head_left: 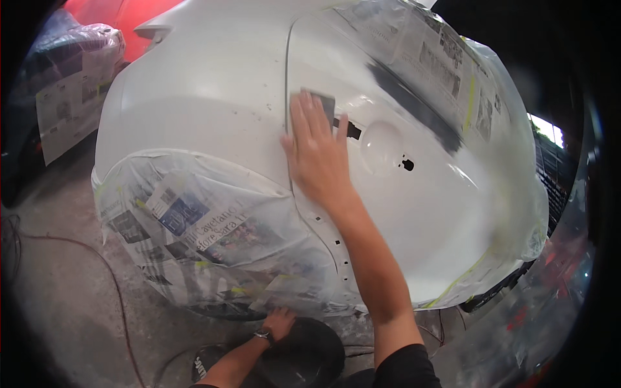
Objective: The person sands the surface of a white car door using a sanding block and water from a bucket, then wipes the area with a cloth.
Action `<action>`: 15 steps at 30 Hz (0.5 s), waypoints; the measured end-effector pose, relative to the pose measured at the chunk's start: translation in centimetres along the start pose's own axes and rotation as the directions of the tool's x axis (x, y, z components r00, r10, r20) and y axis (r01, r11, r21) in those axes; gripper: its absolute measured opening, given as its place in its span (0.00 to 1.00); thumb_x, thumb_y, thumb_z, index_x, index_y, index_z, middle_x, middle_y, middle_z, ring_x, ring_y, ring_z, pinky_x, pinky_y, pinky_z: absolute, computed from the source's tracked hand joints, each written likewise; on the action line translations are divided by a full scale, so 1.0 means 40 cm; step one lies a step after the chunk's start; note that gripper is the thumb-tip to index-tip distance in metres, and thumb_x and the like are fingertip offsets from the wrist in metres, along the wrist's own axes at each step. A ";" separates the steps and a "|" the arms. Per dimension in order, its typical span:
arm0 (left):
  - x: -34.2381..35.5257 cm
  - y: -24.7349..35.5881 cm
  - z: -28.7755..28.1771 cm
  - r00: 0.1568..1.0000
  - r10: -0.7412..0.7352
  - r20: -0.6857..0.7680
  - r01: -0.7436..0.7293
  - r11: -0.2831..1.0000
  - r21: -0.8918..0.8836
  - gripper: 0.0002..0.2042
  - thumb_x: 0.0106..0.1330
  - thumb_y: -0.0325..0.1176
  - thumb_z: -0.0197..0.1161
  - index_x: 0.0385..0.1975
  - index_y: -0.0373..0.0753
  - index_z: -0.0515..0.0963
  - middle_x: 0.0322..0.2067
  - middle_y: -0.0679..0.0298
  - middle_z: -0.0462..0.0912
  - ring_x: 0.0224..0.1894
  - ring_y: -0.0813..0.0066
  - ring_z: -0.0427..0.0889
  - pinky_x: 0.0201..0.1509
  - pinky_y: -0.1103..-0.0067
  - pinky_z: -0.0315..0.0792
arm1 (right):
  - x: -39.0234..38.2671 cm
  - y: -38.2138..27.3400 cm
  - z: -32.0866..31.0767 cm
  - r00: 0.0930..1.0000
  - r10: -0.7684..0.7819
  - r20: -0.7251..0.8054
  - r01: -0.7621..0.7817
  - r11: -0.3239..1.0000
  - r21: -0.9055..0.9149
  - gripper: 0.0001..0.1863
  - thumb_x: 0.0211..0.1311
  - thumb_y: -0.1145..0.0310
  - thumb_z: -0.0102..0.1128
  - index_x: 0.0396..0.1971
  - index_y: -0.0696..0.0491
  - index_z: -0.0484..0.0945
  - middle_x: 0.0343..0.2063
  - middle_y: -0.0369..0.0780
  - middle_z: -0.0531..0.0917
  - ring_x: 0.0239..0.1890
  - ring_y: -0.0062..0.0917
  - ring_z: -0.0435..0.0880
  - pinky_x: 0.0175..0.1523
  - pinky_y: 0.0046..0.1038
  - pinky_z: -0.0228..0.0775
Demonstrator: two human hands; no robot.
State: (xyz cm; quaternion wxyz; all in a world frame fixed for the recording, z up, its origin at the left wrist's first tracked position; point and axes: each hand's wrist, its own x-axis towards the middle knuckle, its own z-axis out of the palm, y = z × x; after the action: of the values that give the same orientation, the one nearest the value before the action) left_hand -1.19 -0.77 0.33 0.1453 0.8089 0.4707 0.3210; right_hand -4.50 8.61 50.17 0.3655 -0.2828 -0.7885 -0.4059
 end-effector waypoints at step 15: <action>0.003 -0.024 0.022 0.996 0.057 -0.067 -0.058 0.998 -0.006 0.11 0.67 0.39 0.62 0.47 0.46 0.81 0.45 0.55 0.79 0.49 0.49 0.79 0.50 0.56 0.76 | -0.130 0.021 -0.064 0.996 -0.006 0.092 0.001 0.999 0.052 0.35 0.73 0.52 0.54 0.70 0.61 0.63 0.72 0.50 0.65 0.76 0.42 0.61 0.74 0.64 0.44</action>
State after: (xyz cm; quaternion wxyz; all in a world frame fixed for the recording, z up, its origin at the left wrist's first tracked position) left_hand -1.23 -0.10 -0.80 0.1234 0.8104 0.4504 0.3537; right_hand 0.00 6.10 47.38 0.3349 -0.2903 -0.8153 -0.3726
